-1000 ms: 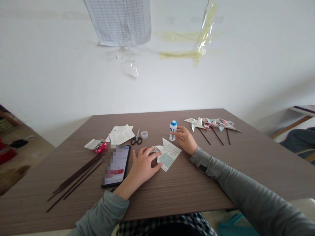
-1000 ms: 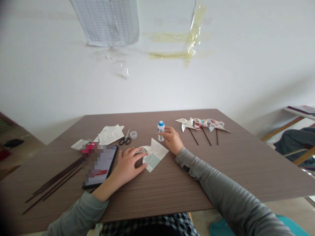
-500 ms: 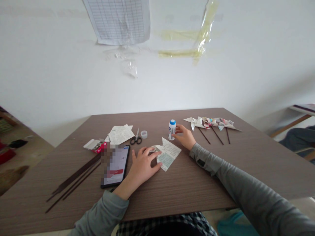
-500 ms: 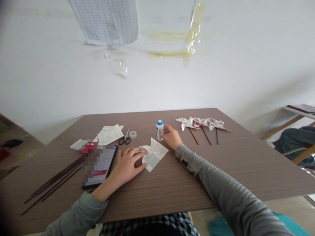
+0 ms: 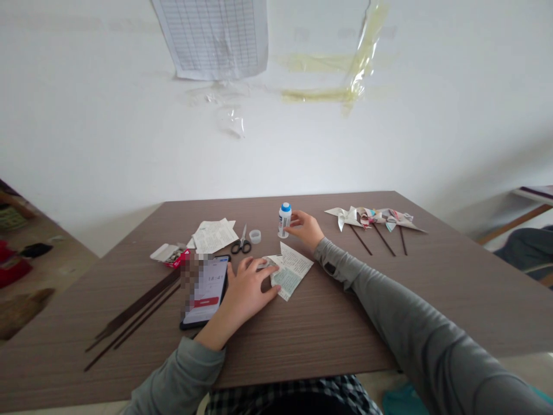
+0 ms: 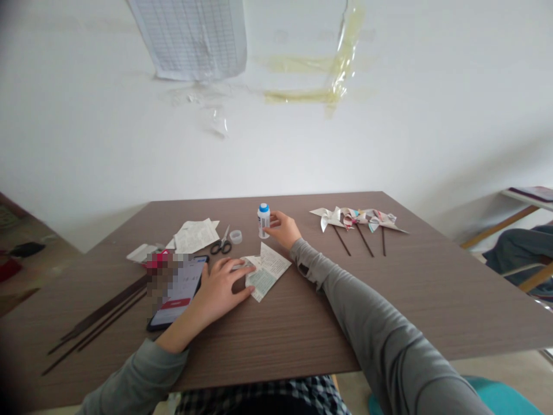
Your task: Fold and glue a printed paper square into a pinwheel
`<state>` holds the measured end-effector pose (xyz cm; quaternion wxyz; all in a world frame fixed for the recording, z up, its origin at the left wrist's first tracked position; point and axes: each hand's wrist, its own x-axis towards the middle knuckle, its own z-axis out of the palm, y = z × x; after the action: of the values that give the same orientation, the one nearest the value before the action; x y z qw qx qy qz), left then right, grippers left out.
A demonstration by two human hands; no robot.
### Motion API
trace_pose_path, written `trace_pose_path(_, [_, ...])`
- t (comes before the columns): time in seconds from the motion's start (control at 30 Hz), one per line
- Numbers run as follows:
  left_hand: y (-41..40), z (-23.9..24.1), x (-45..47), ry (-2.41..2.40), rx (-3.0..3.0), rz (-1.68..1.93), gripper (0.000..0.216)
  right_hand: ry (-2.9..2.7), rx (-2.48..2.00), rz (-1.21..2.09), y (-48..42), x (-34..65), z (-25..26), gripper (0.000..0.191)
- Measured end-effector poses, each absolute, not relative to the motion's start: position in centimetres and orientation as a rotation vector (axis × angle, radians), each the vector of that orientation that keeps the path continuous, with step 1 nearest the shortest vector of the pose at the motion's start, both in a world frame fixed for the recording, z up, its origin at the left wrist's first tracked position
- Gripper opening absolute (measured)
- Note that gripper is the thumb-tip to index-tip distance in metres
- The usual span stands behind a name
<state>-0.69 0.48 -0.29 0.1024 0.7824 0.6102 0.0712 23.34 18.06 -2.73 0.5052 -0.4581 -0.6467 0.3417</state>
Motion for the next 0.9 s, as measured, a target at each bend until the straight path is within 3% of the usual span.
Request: trace_pose_path(0.9, [0.6, 0.5, -1.4, 1.810, 2.281, 0.161, 0.055, -1.727, -1.185, 0.853, 19.2, 18.7, -2.9, 0.049])
